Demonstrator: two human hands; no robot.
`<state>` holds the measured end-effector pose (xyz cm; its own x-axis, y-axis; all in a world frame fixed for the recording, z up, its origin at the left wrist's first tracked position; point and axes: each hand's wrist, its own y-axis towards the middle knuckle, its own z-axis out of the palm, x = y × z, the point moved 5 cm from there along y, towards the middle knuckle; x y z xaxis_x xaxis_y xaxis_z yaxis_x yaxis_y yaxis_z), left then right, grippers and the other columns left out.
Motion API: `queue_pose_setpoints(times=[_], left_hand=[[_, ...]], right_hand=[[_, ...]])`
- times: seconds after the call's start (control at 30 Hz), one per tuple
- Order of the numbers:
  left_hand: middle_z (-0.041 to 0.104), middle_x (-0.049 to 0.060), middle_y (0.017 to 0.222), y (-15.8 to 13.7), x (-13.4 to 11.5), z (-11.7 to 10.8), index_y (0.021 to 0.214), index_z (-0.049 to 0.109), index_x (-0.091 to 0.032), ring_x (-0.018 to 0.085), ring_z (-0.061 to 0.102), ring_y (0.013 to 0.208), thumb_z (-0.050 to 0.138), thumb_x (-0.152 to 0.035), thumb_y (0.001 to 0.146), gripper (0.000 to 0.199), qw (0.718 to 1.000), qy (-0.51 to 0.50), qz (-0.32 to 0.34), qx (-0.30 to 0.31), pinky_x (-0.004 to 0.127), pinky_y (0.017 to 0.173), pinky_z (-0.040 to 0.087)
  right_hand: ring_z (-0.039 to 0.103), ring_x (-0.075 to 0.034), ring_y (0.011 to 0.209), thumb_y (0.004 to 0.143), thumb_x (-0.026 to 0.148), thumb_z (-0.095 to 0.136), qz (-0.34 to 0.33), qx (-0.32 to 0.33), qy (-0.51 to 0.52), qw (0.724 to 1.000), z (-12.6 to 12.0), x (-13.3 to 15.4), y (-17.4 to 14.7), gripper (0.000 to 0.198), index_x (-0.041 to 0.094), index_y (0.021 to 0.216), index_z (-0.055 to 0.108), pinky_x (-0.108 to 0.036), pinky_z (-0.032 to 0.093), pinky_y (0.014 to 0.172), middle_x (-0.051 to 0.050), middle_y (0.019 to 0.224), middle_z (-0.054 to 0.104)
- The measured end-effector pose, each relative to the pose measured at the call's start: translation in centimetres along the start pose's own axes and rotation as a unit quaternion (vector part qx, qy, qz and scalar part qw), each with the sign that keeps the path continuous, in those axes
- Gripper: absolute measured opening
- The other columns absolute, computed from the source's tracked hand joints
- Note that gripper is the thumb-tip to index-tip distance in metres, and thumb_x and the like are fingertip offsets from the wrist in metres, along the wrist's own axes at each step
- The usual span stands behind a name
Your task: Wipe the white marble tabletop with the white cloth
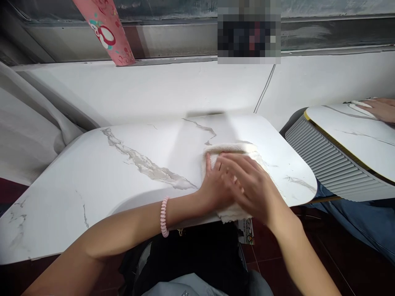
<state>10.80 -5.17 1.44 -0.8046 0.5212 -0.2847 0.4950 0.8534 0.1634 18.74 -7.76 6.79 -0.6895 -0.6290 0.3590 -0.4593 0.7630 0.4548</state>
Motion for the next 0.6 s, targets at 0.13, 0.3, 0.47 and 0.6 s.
queue_pose_setpoints(times=[0.13,0.3,0.47,0.6], left_hand=[[0.021,0.022,0.159,0.0,0.0,0.1,0.153,0.017,-0.005,0.037,0.011,0.148,0.028,-0.04,0.097,0.067,1.0,0.006,-0.007,0.0,0.066,0.116,0.003],[0.019,0.022,0.159,1.3,0.7,0.3,0.153,0.016,-0.003,0.037,0.01,0.148,0.029,-0.04,0.096,0.069,0.999,0.01,-0.038,0.014,0.064,0.116,-0.002],[0.02,0.021,0.16,5.7,2.7,0.3,0.153,0.018,-0.004,0.036,0.01,0.149,0.03,-0.033,0.094,0.067,0.996,0.021,-0.084,0.013,0.064,0.116,-0.003],[0.023,0.018,0.159,10.3,5.1,0.5,0.153,0.02,-0.005,0.032,0.011,0.149,0.027,-0.031,0.094,0.065,0.994,0.028,-0.103,0.012,0.062,0.117,-0.003]], right_hand=[[0.035,-0.03,0.141,0.099,0.047,0.03,0.113,0.072,-0.049,0.99,3.4,-5.2,0.5,0.052,0.024,0.144,0.042,-0.057,0.035,0.113,-0.01,0.148,0.045],[0.028,-0.027,0.144,0.099,0.051,0.022,0.096,0.133,-0.052,0.985,4.9,-7.8,1.7,0.057,0.022,0.147,0.037,-0.057,0.026,0.117,-0.008,0.154,0.037],[0.037,-0.029,0.139,0.098,0.043,0.027,0.063,0.099,-0.035,0.992,5.5,-10.6,6.3,0.052,0.017,0.137,0.049,-0.054,0.027,0.115,-0.011,0.145,0.049],[0.048,-0.027,0.13,0.096,0.038,0.032,0.068,0.046,0.004,0.997,5.9,-13.6,10.2,0.045,0.02,0.126,0.059,-0.045,0.033,0.111,-0.007,0.135,0.058]])
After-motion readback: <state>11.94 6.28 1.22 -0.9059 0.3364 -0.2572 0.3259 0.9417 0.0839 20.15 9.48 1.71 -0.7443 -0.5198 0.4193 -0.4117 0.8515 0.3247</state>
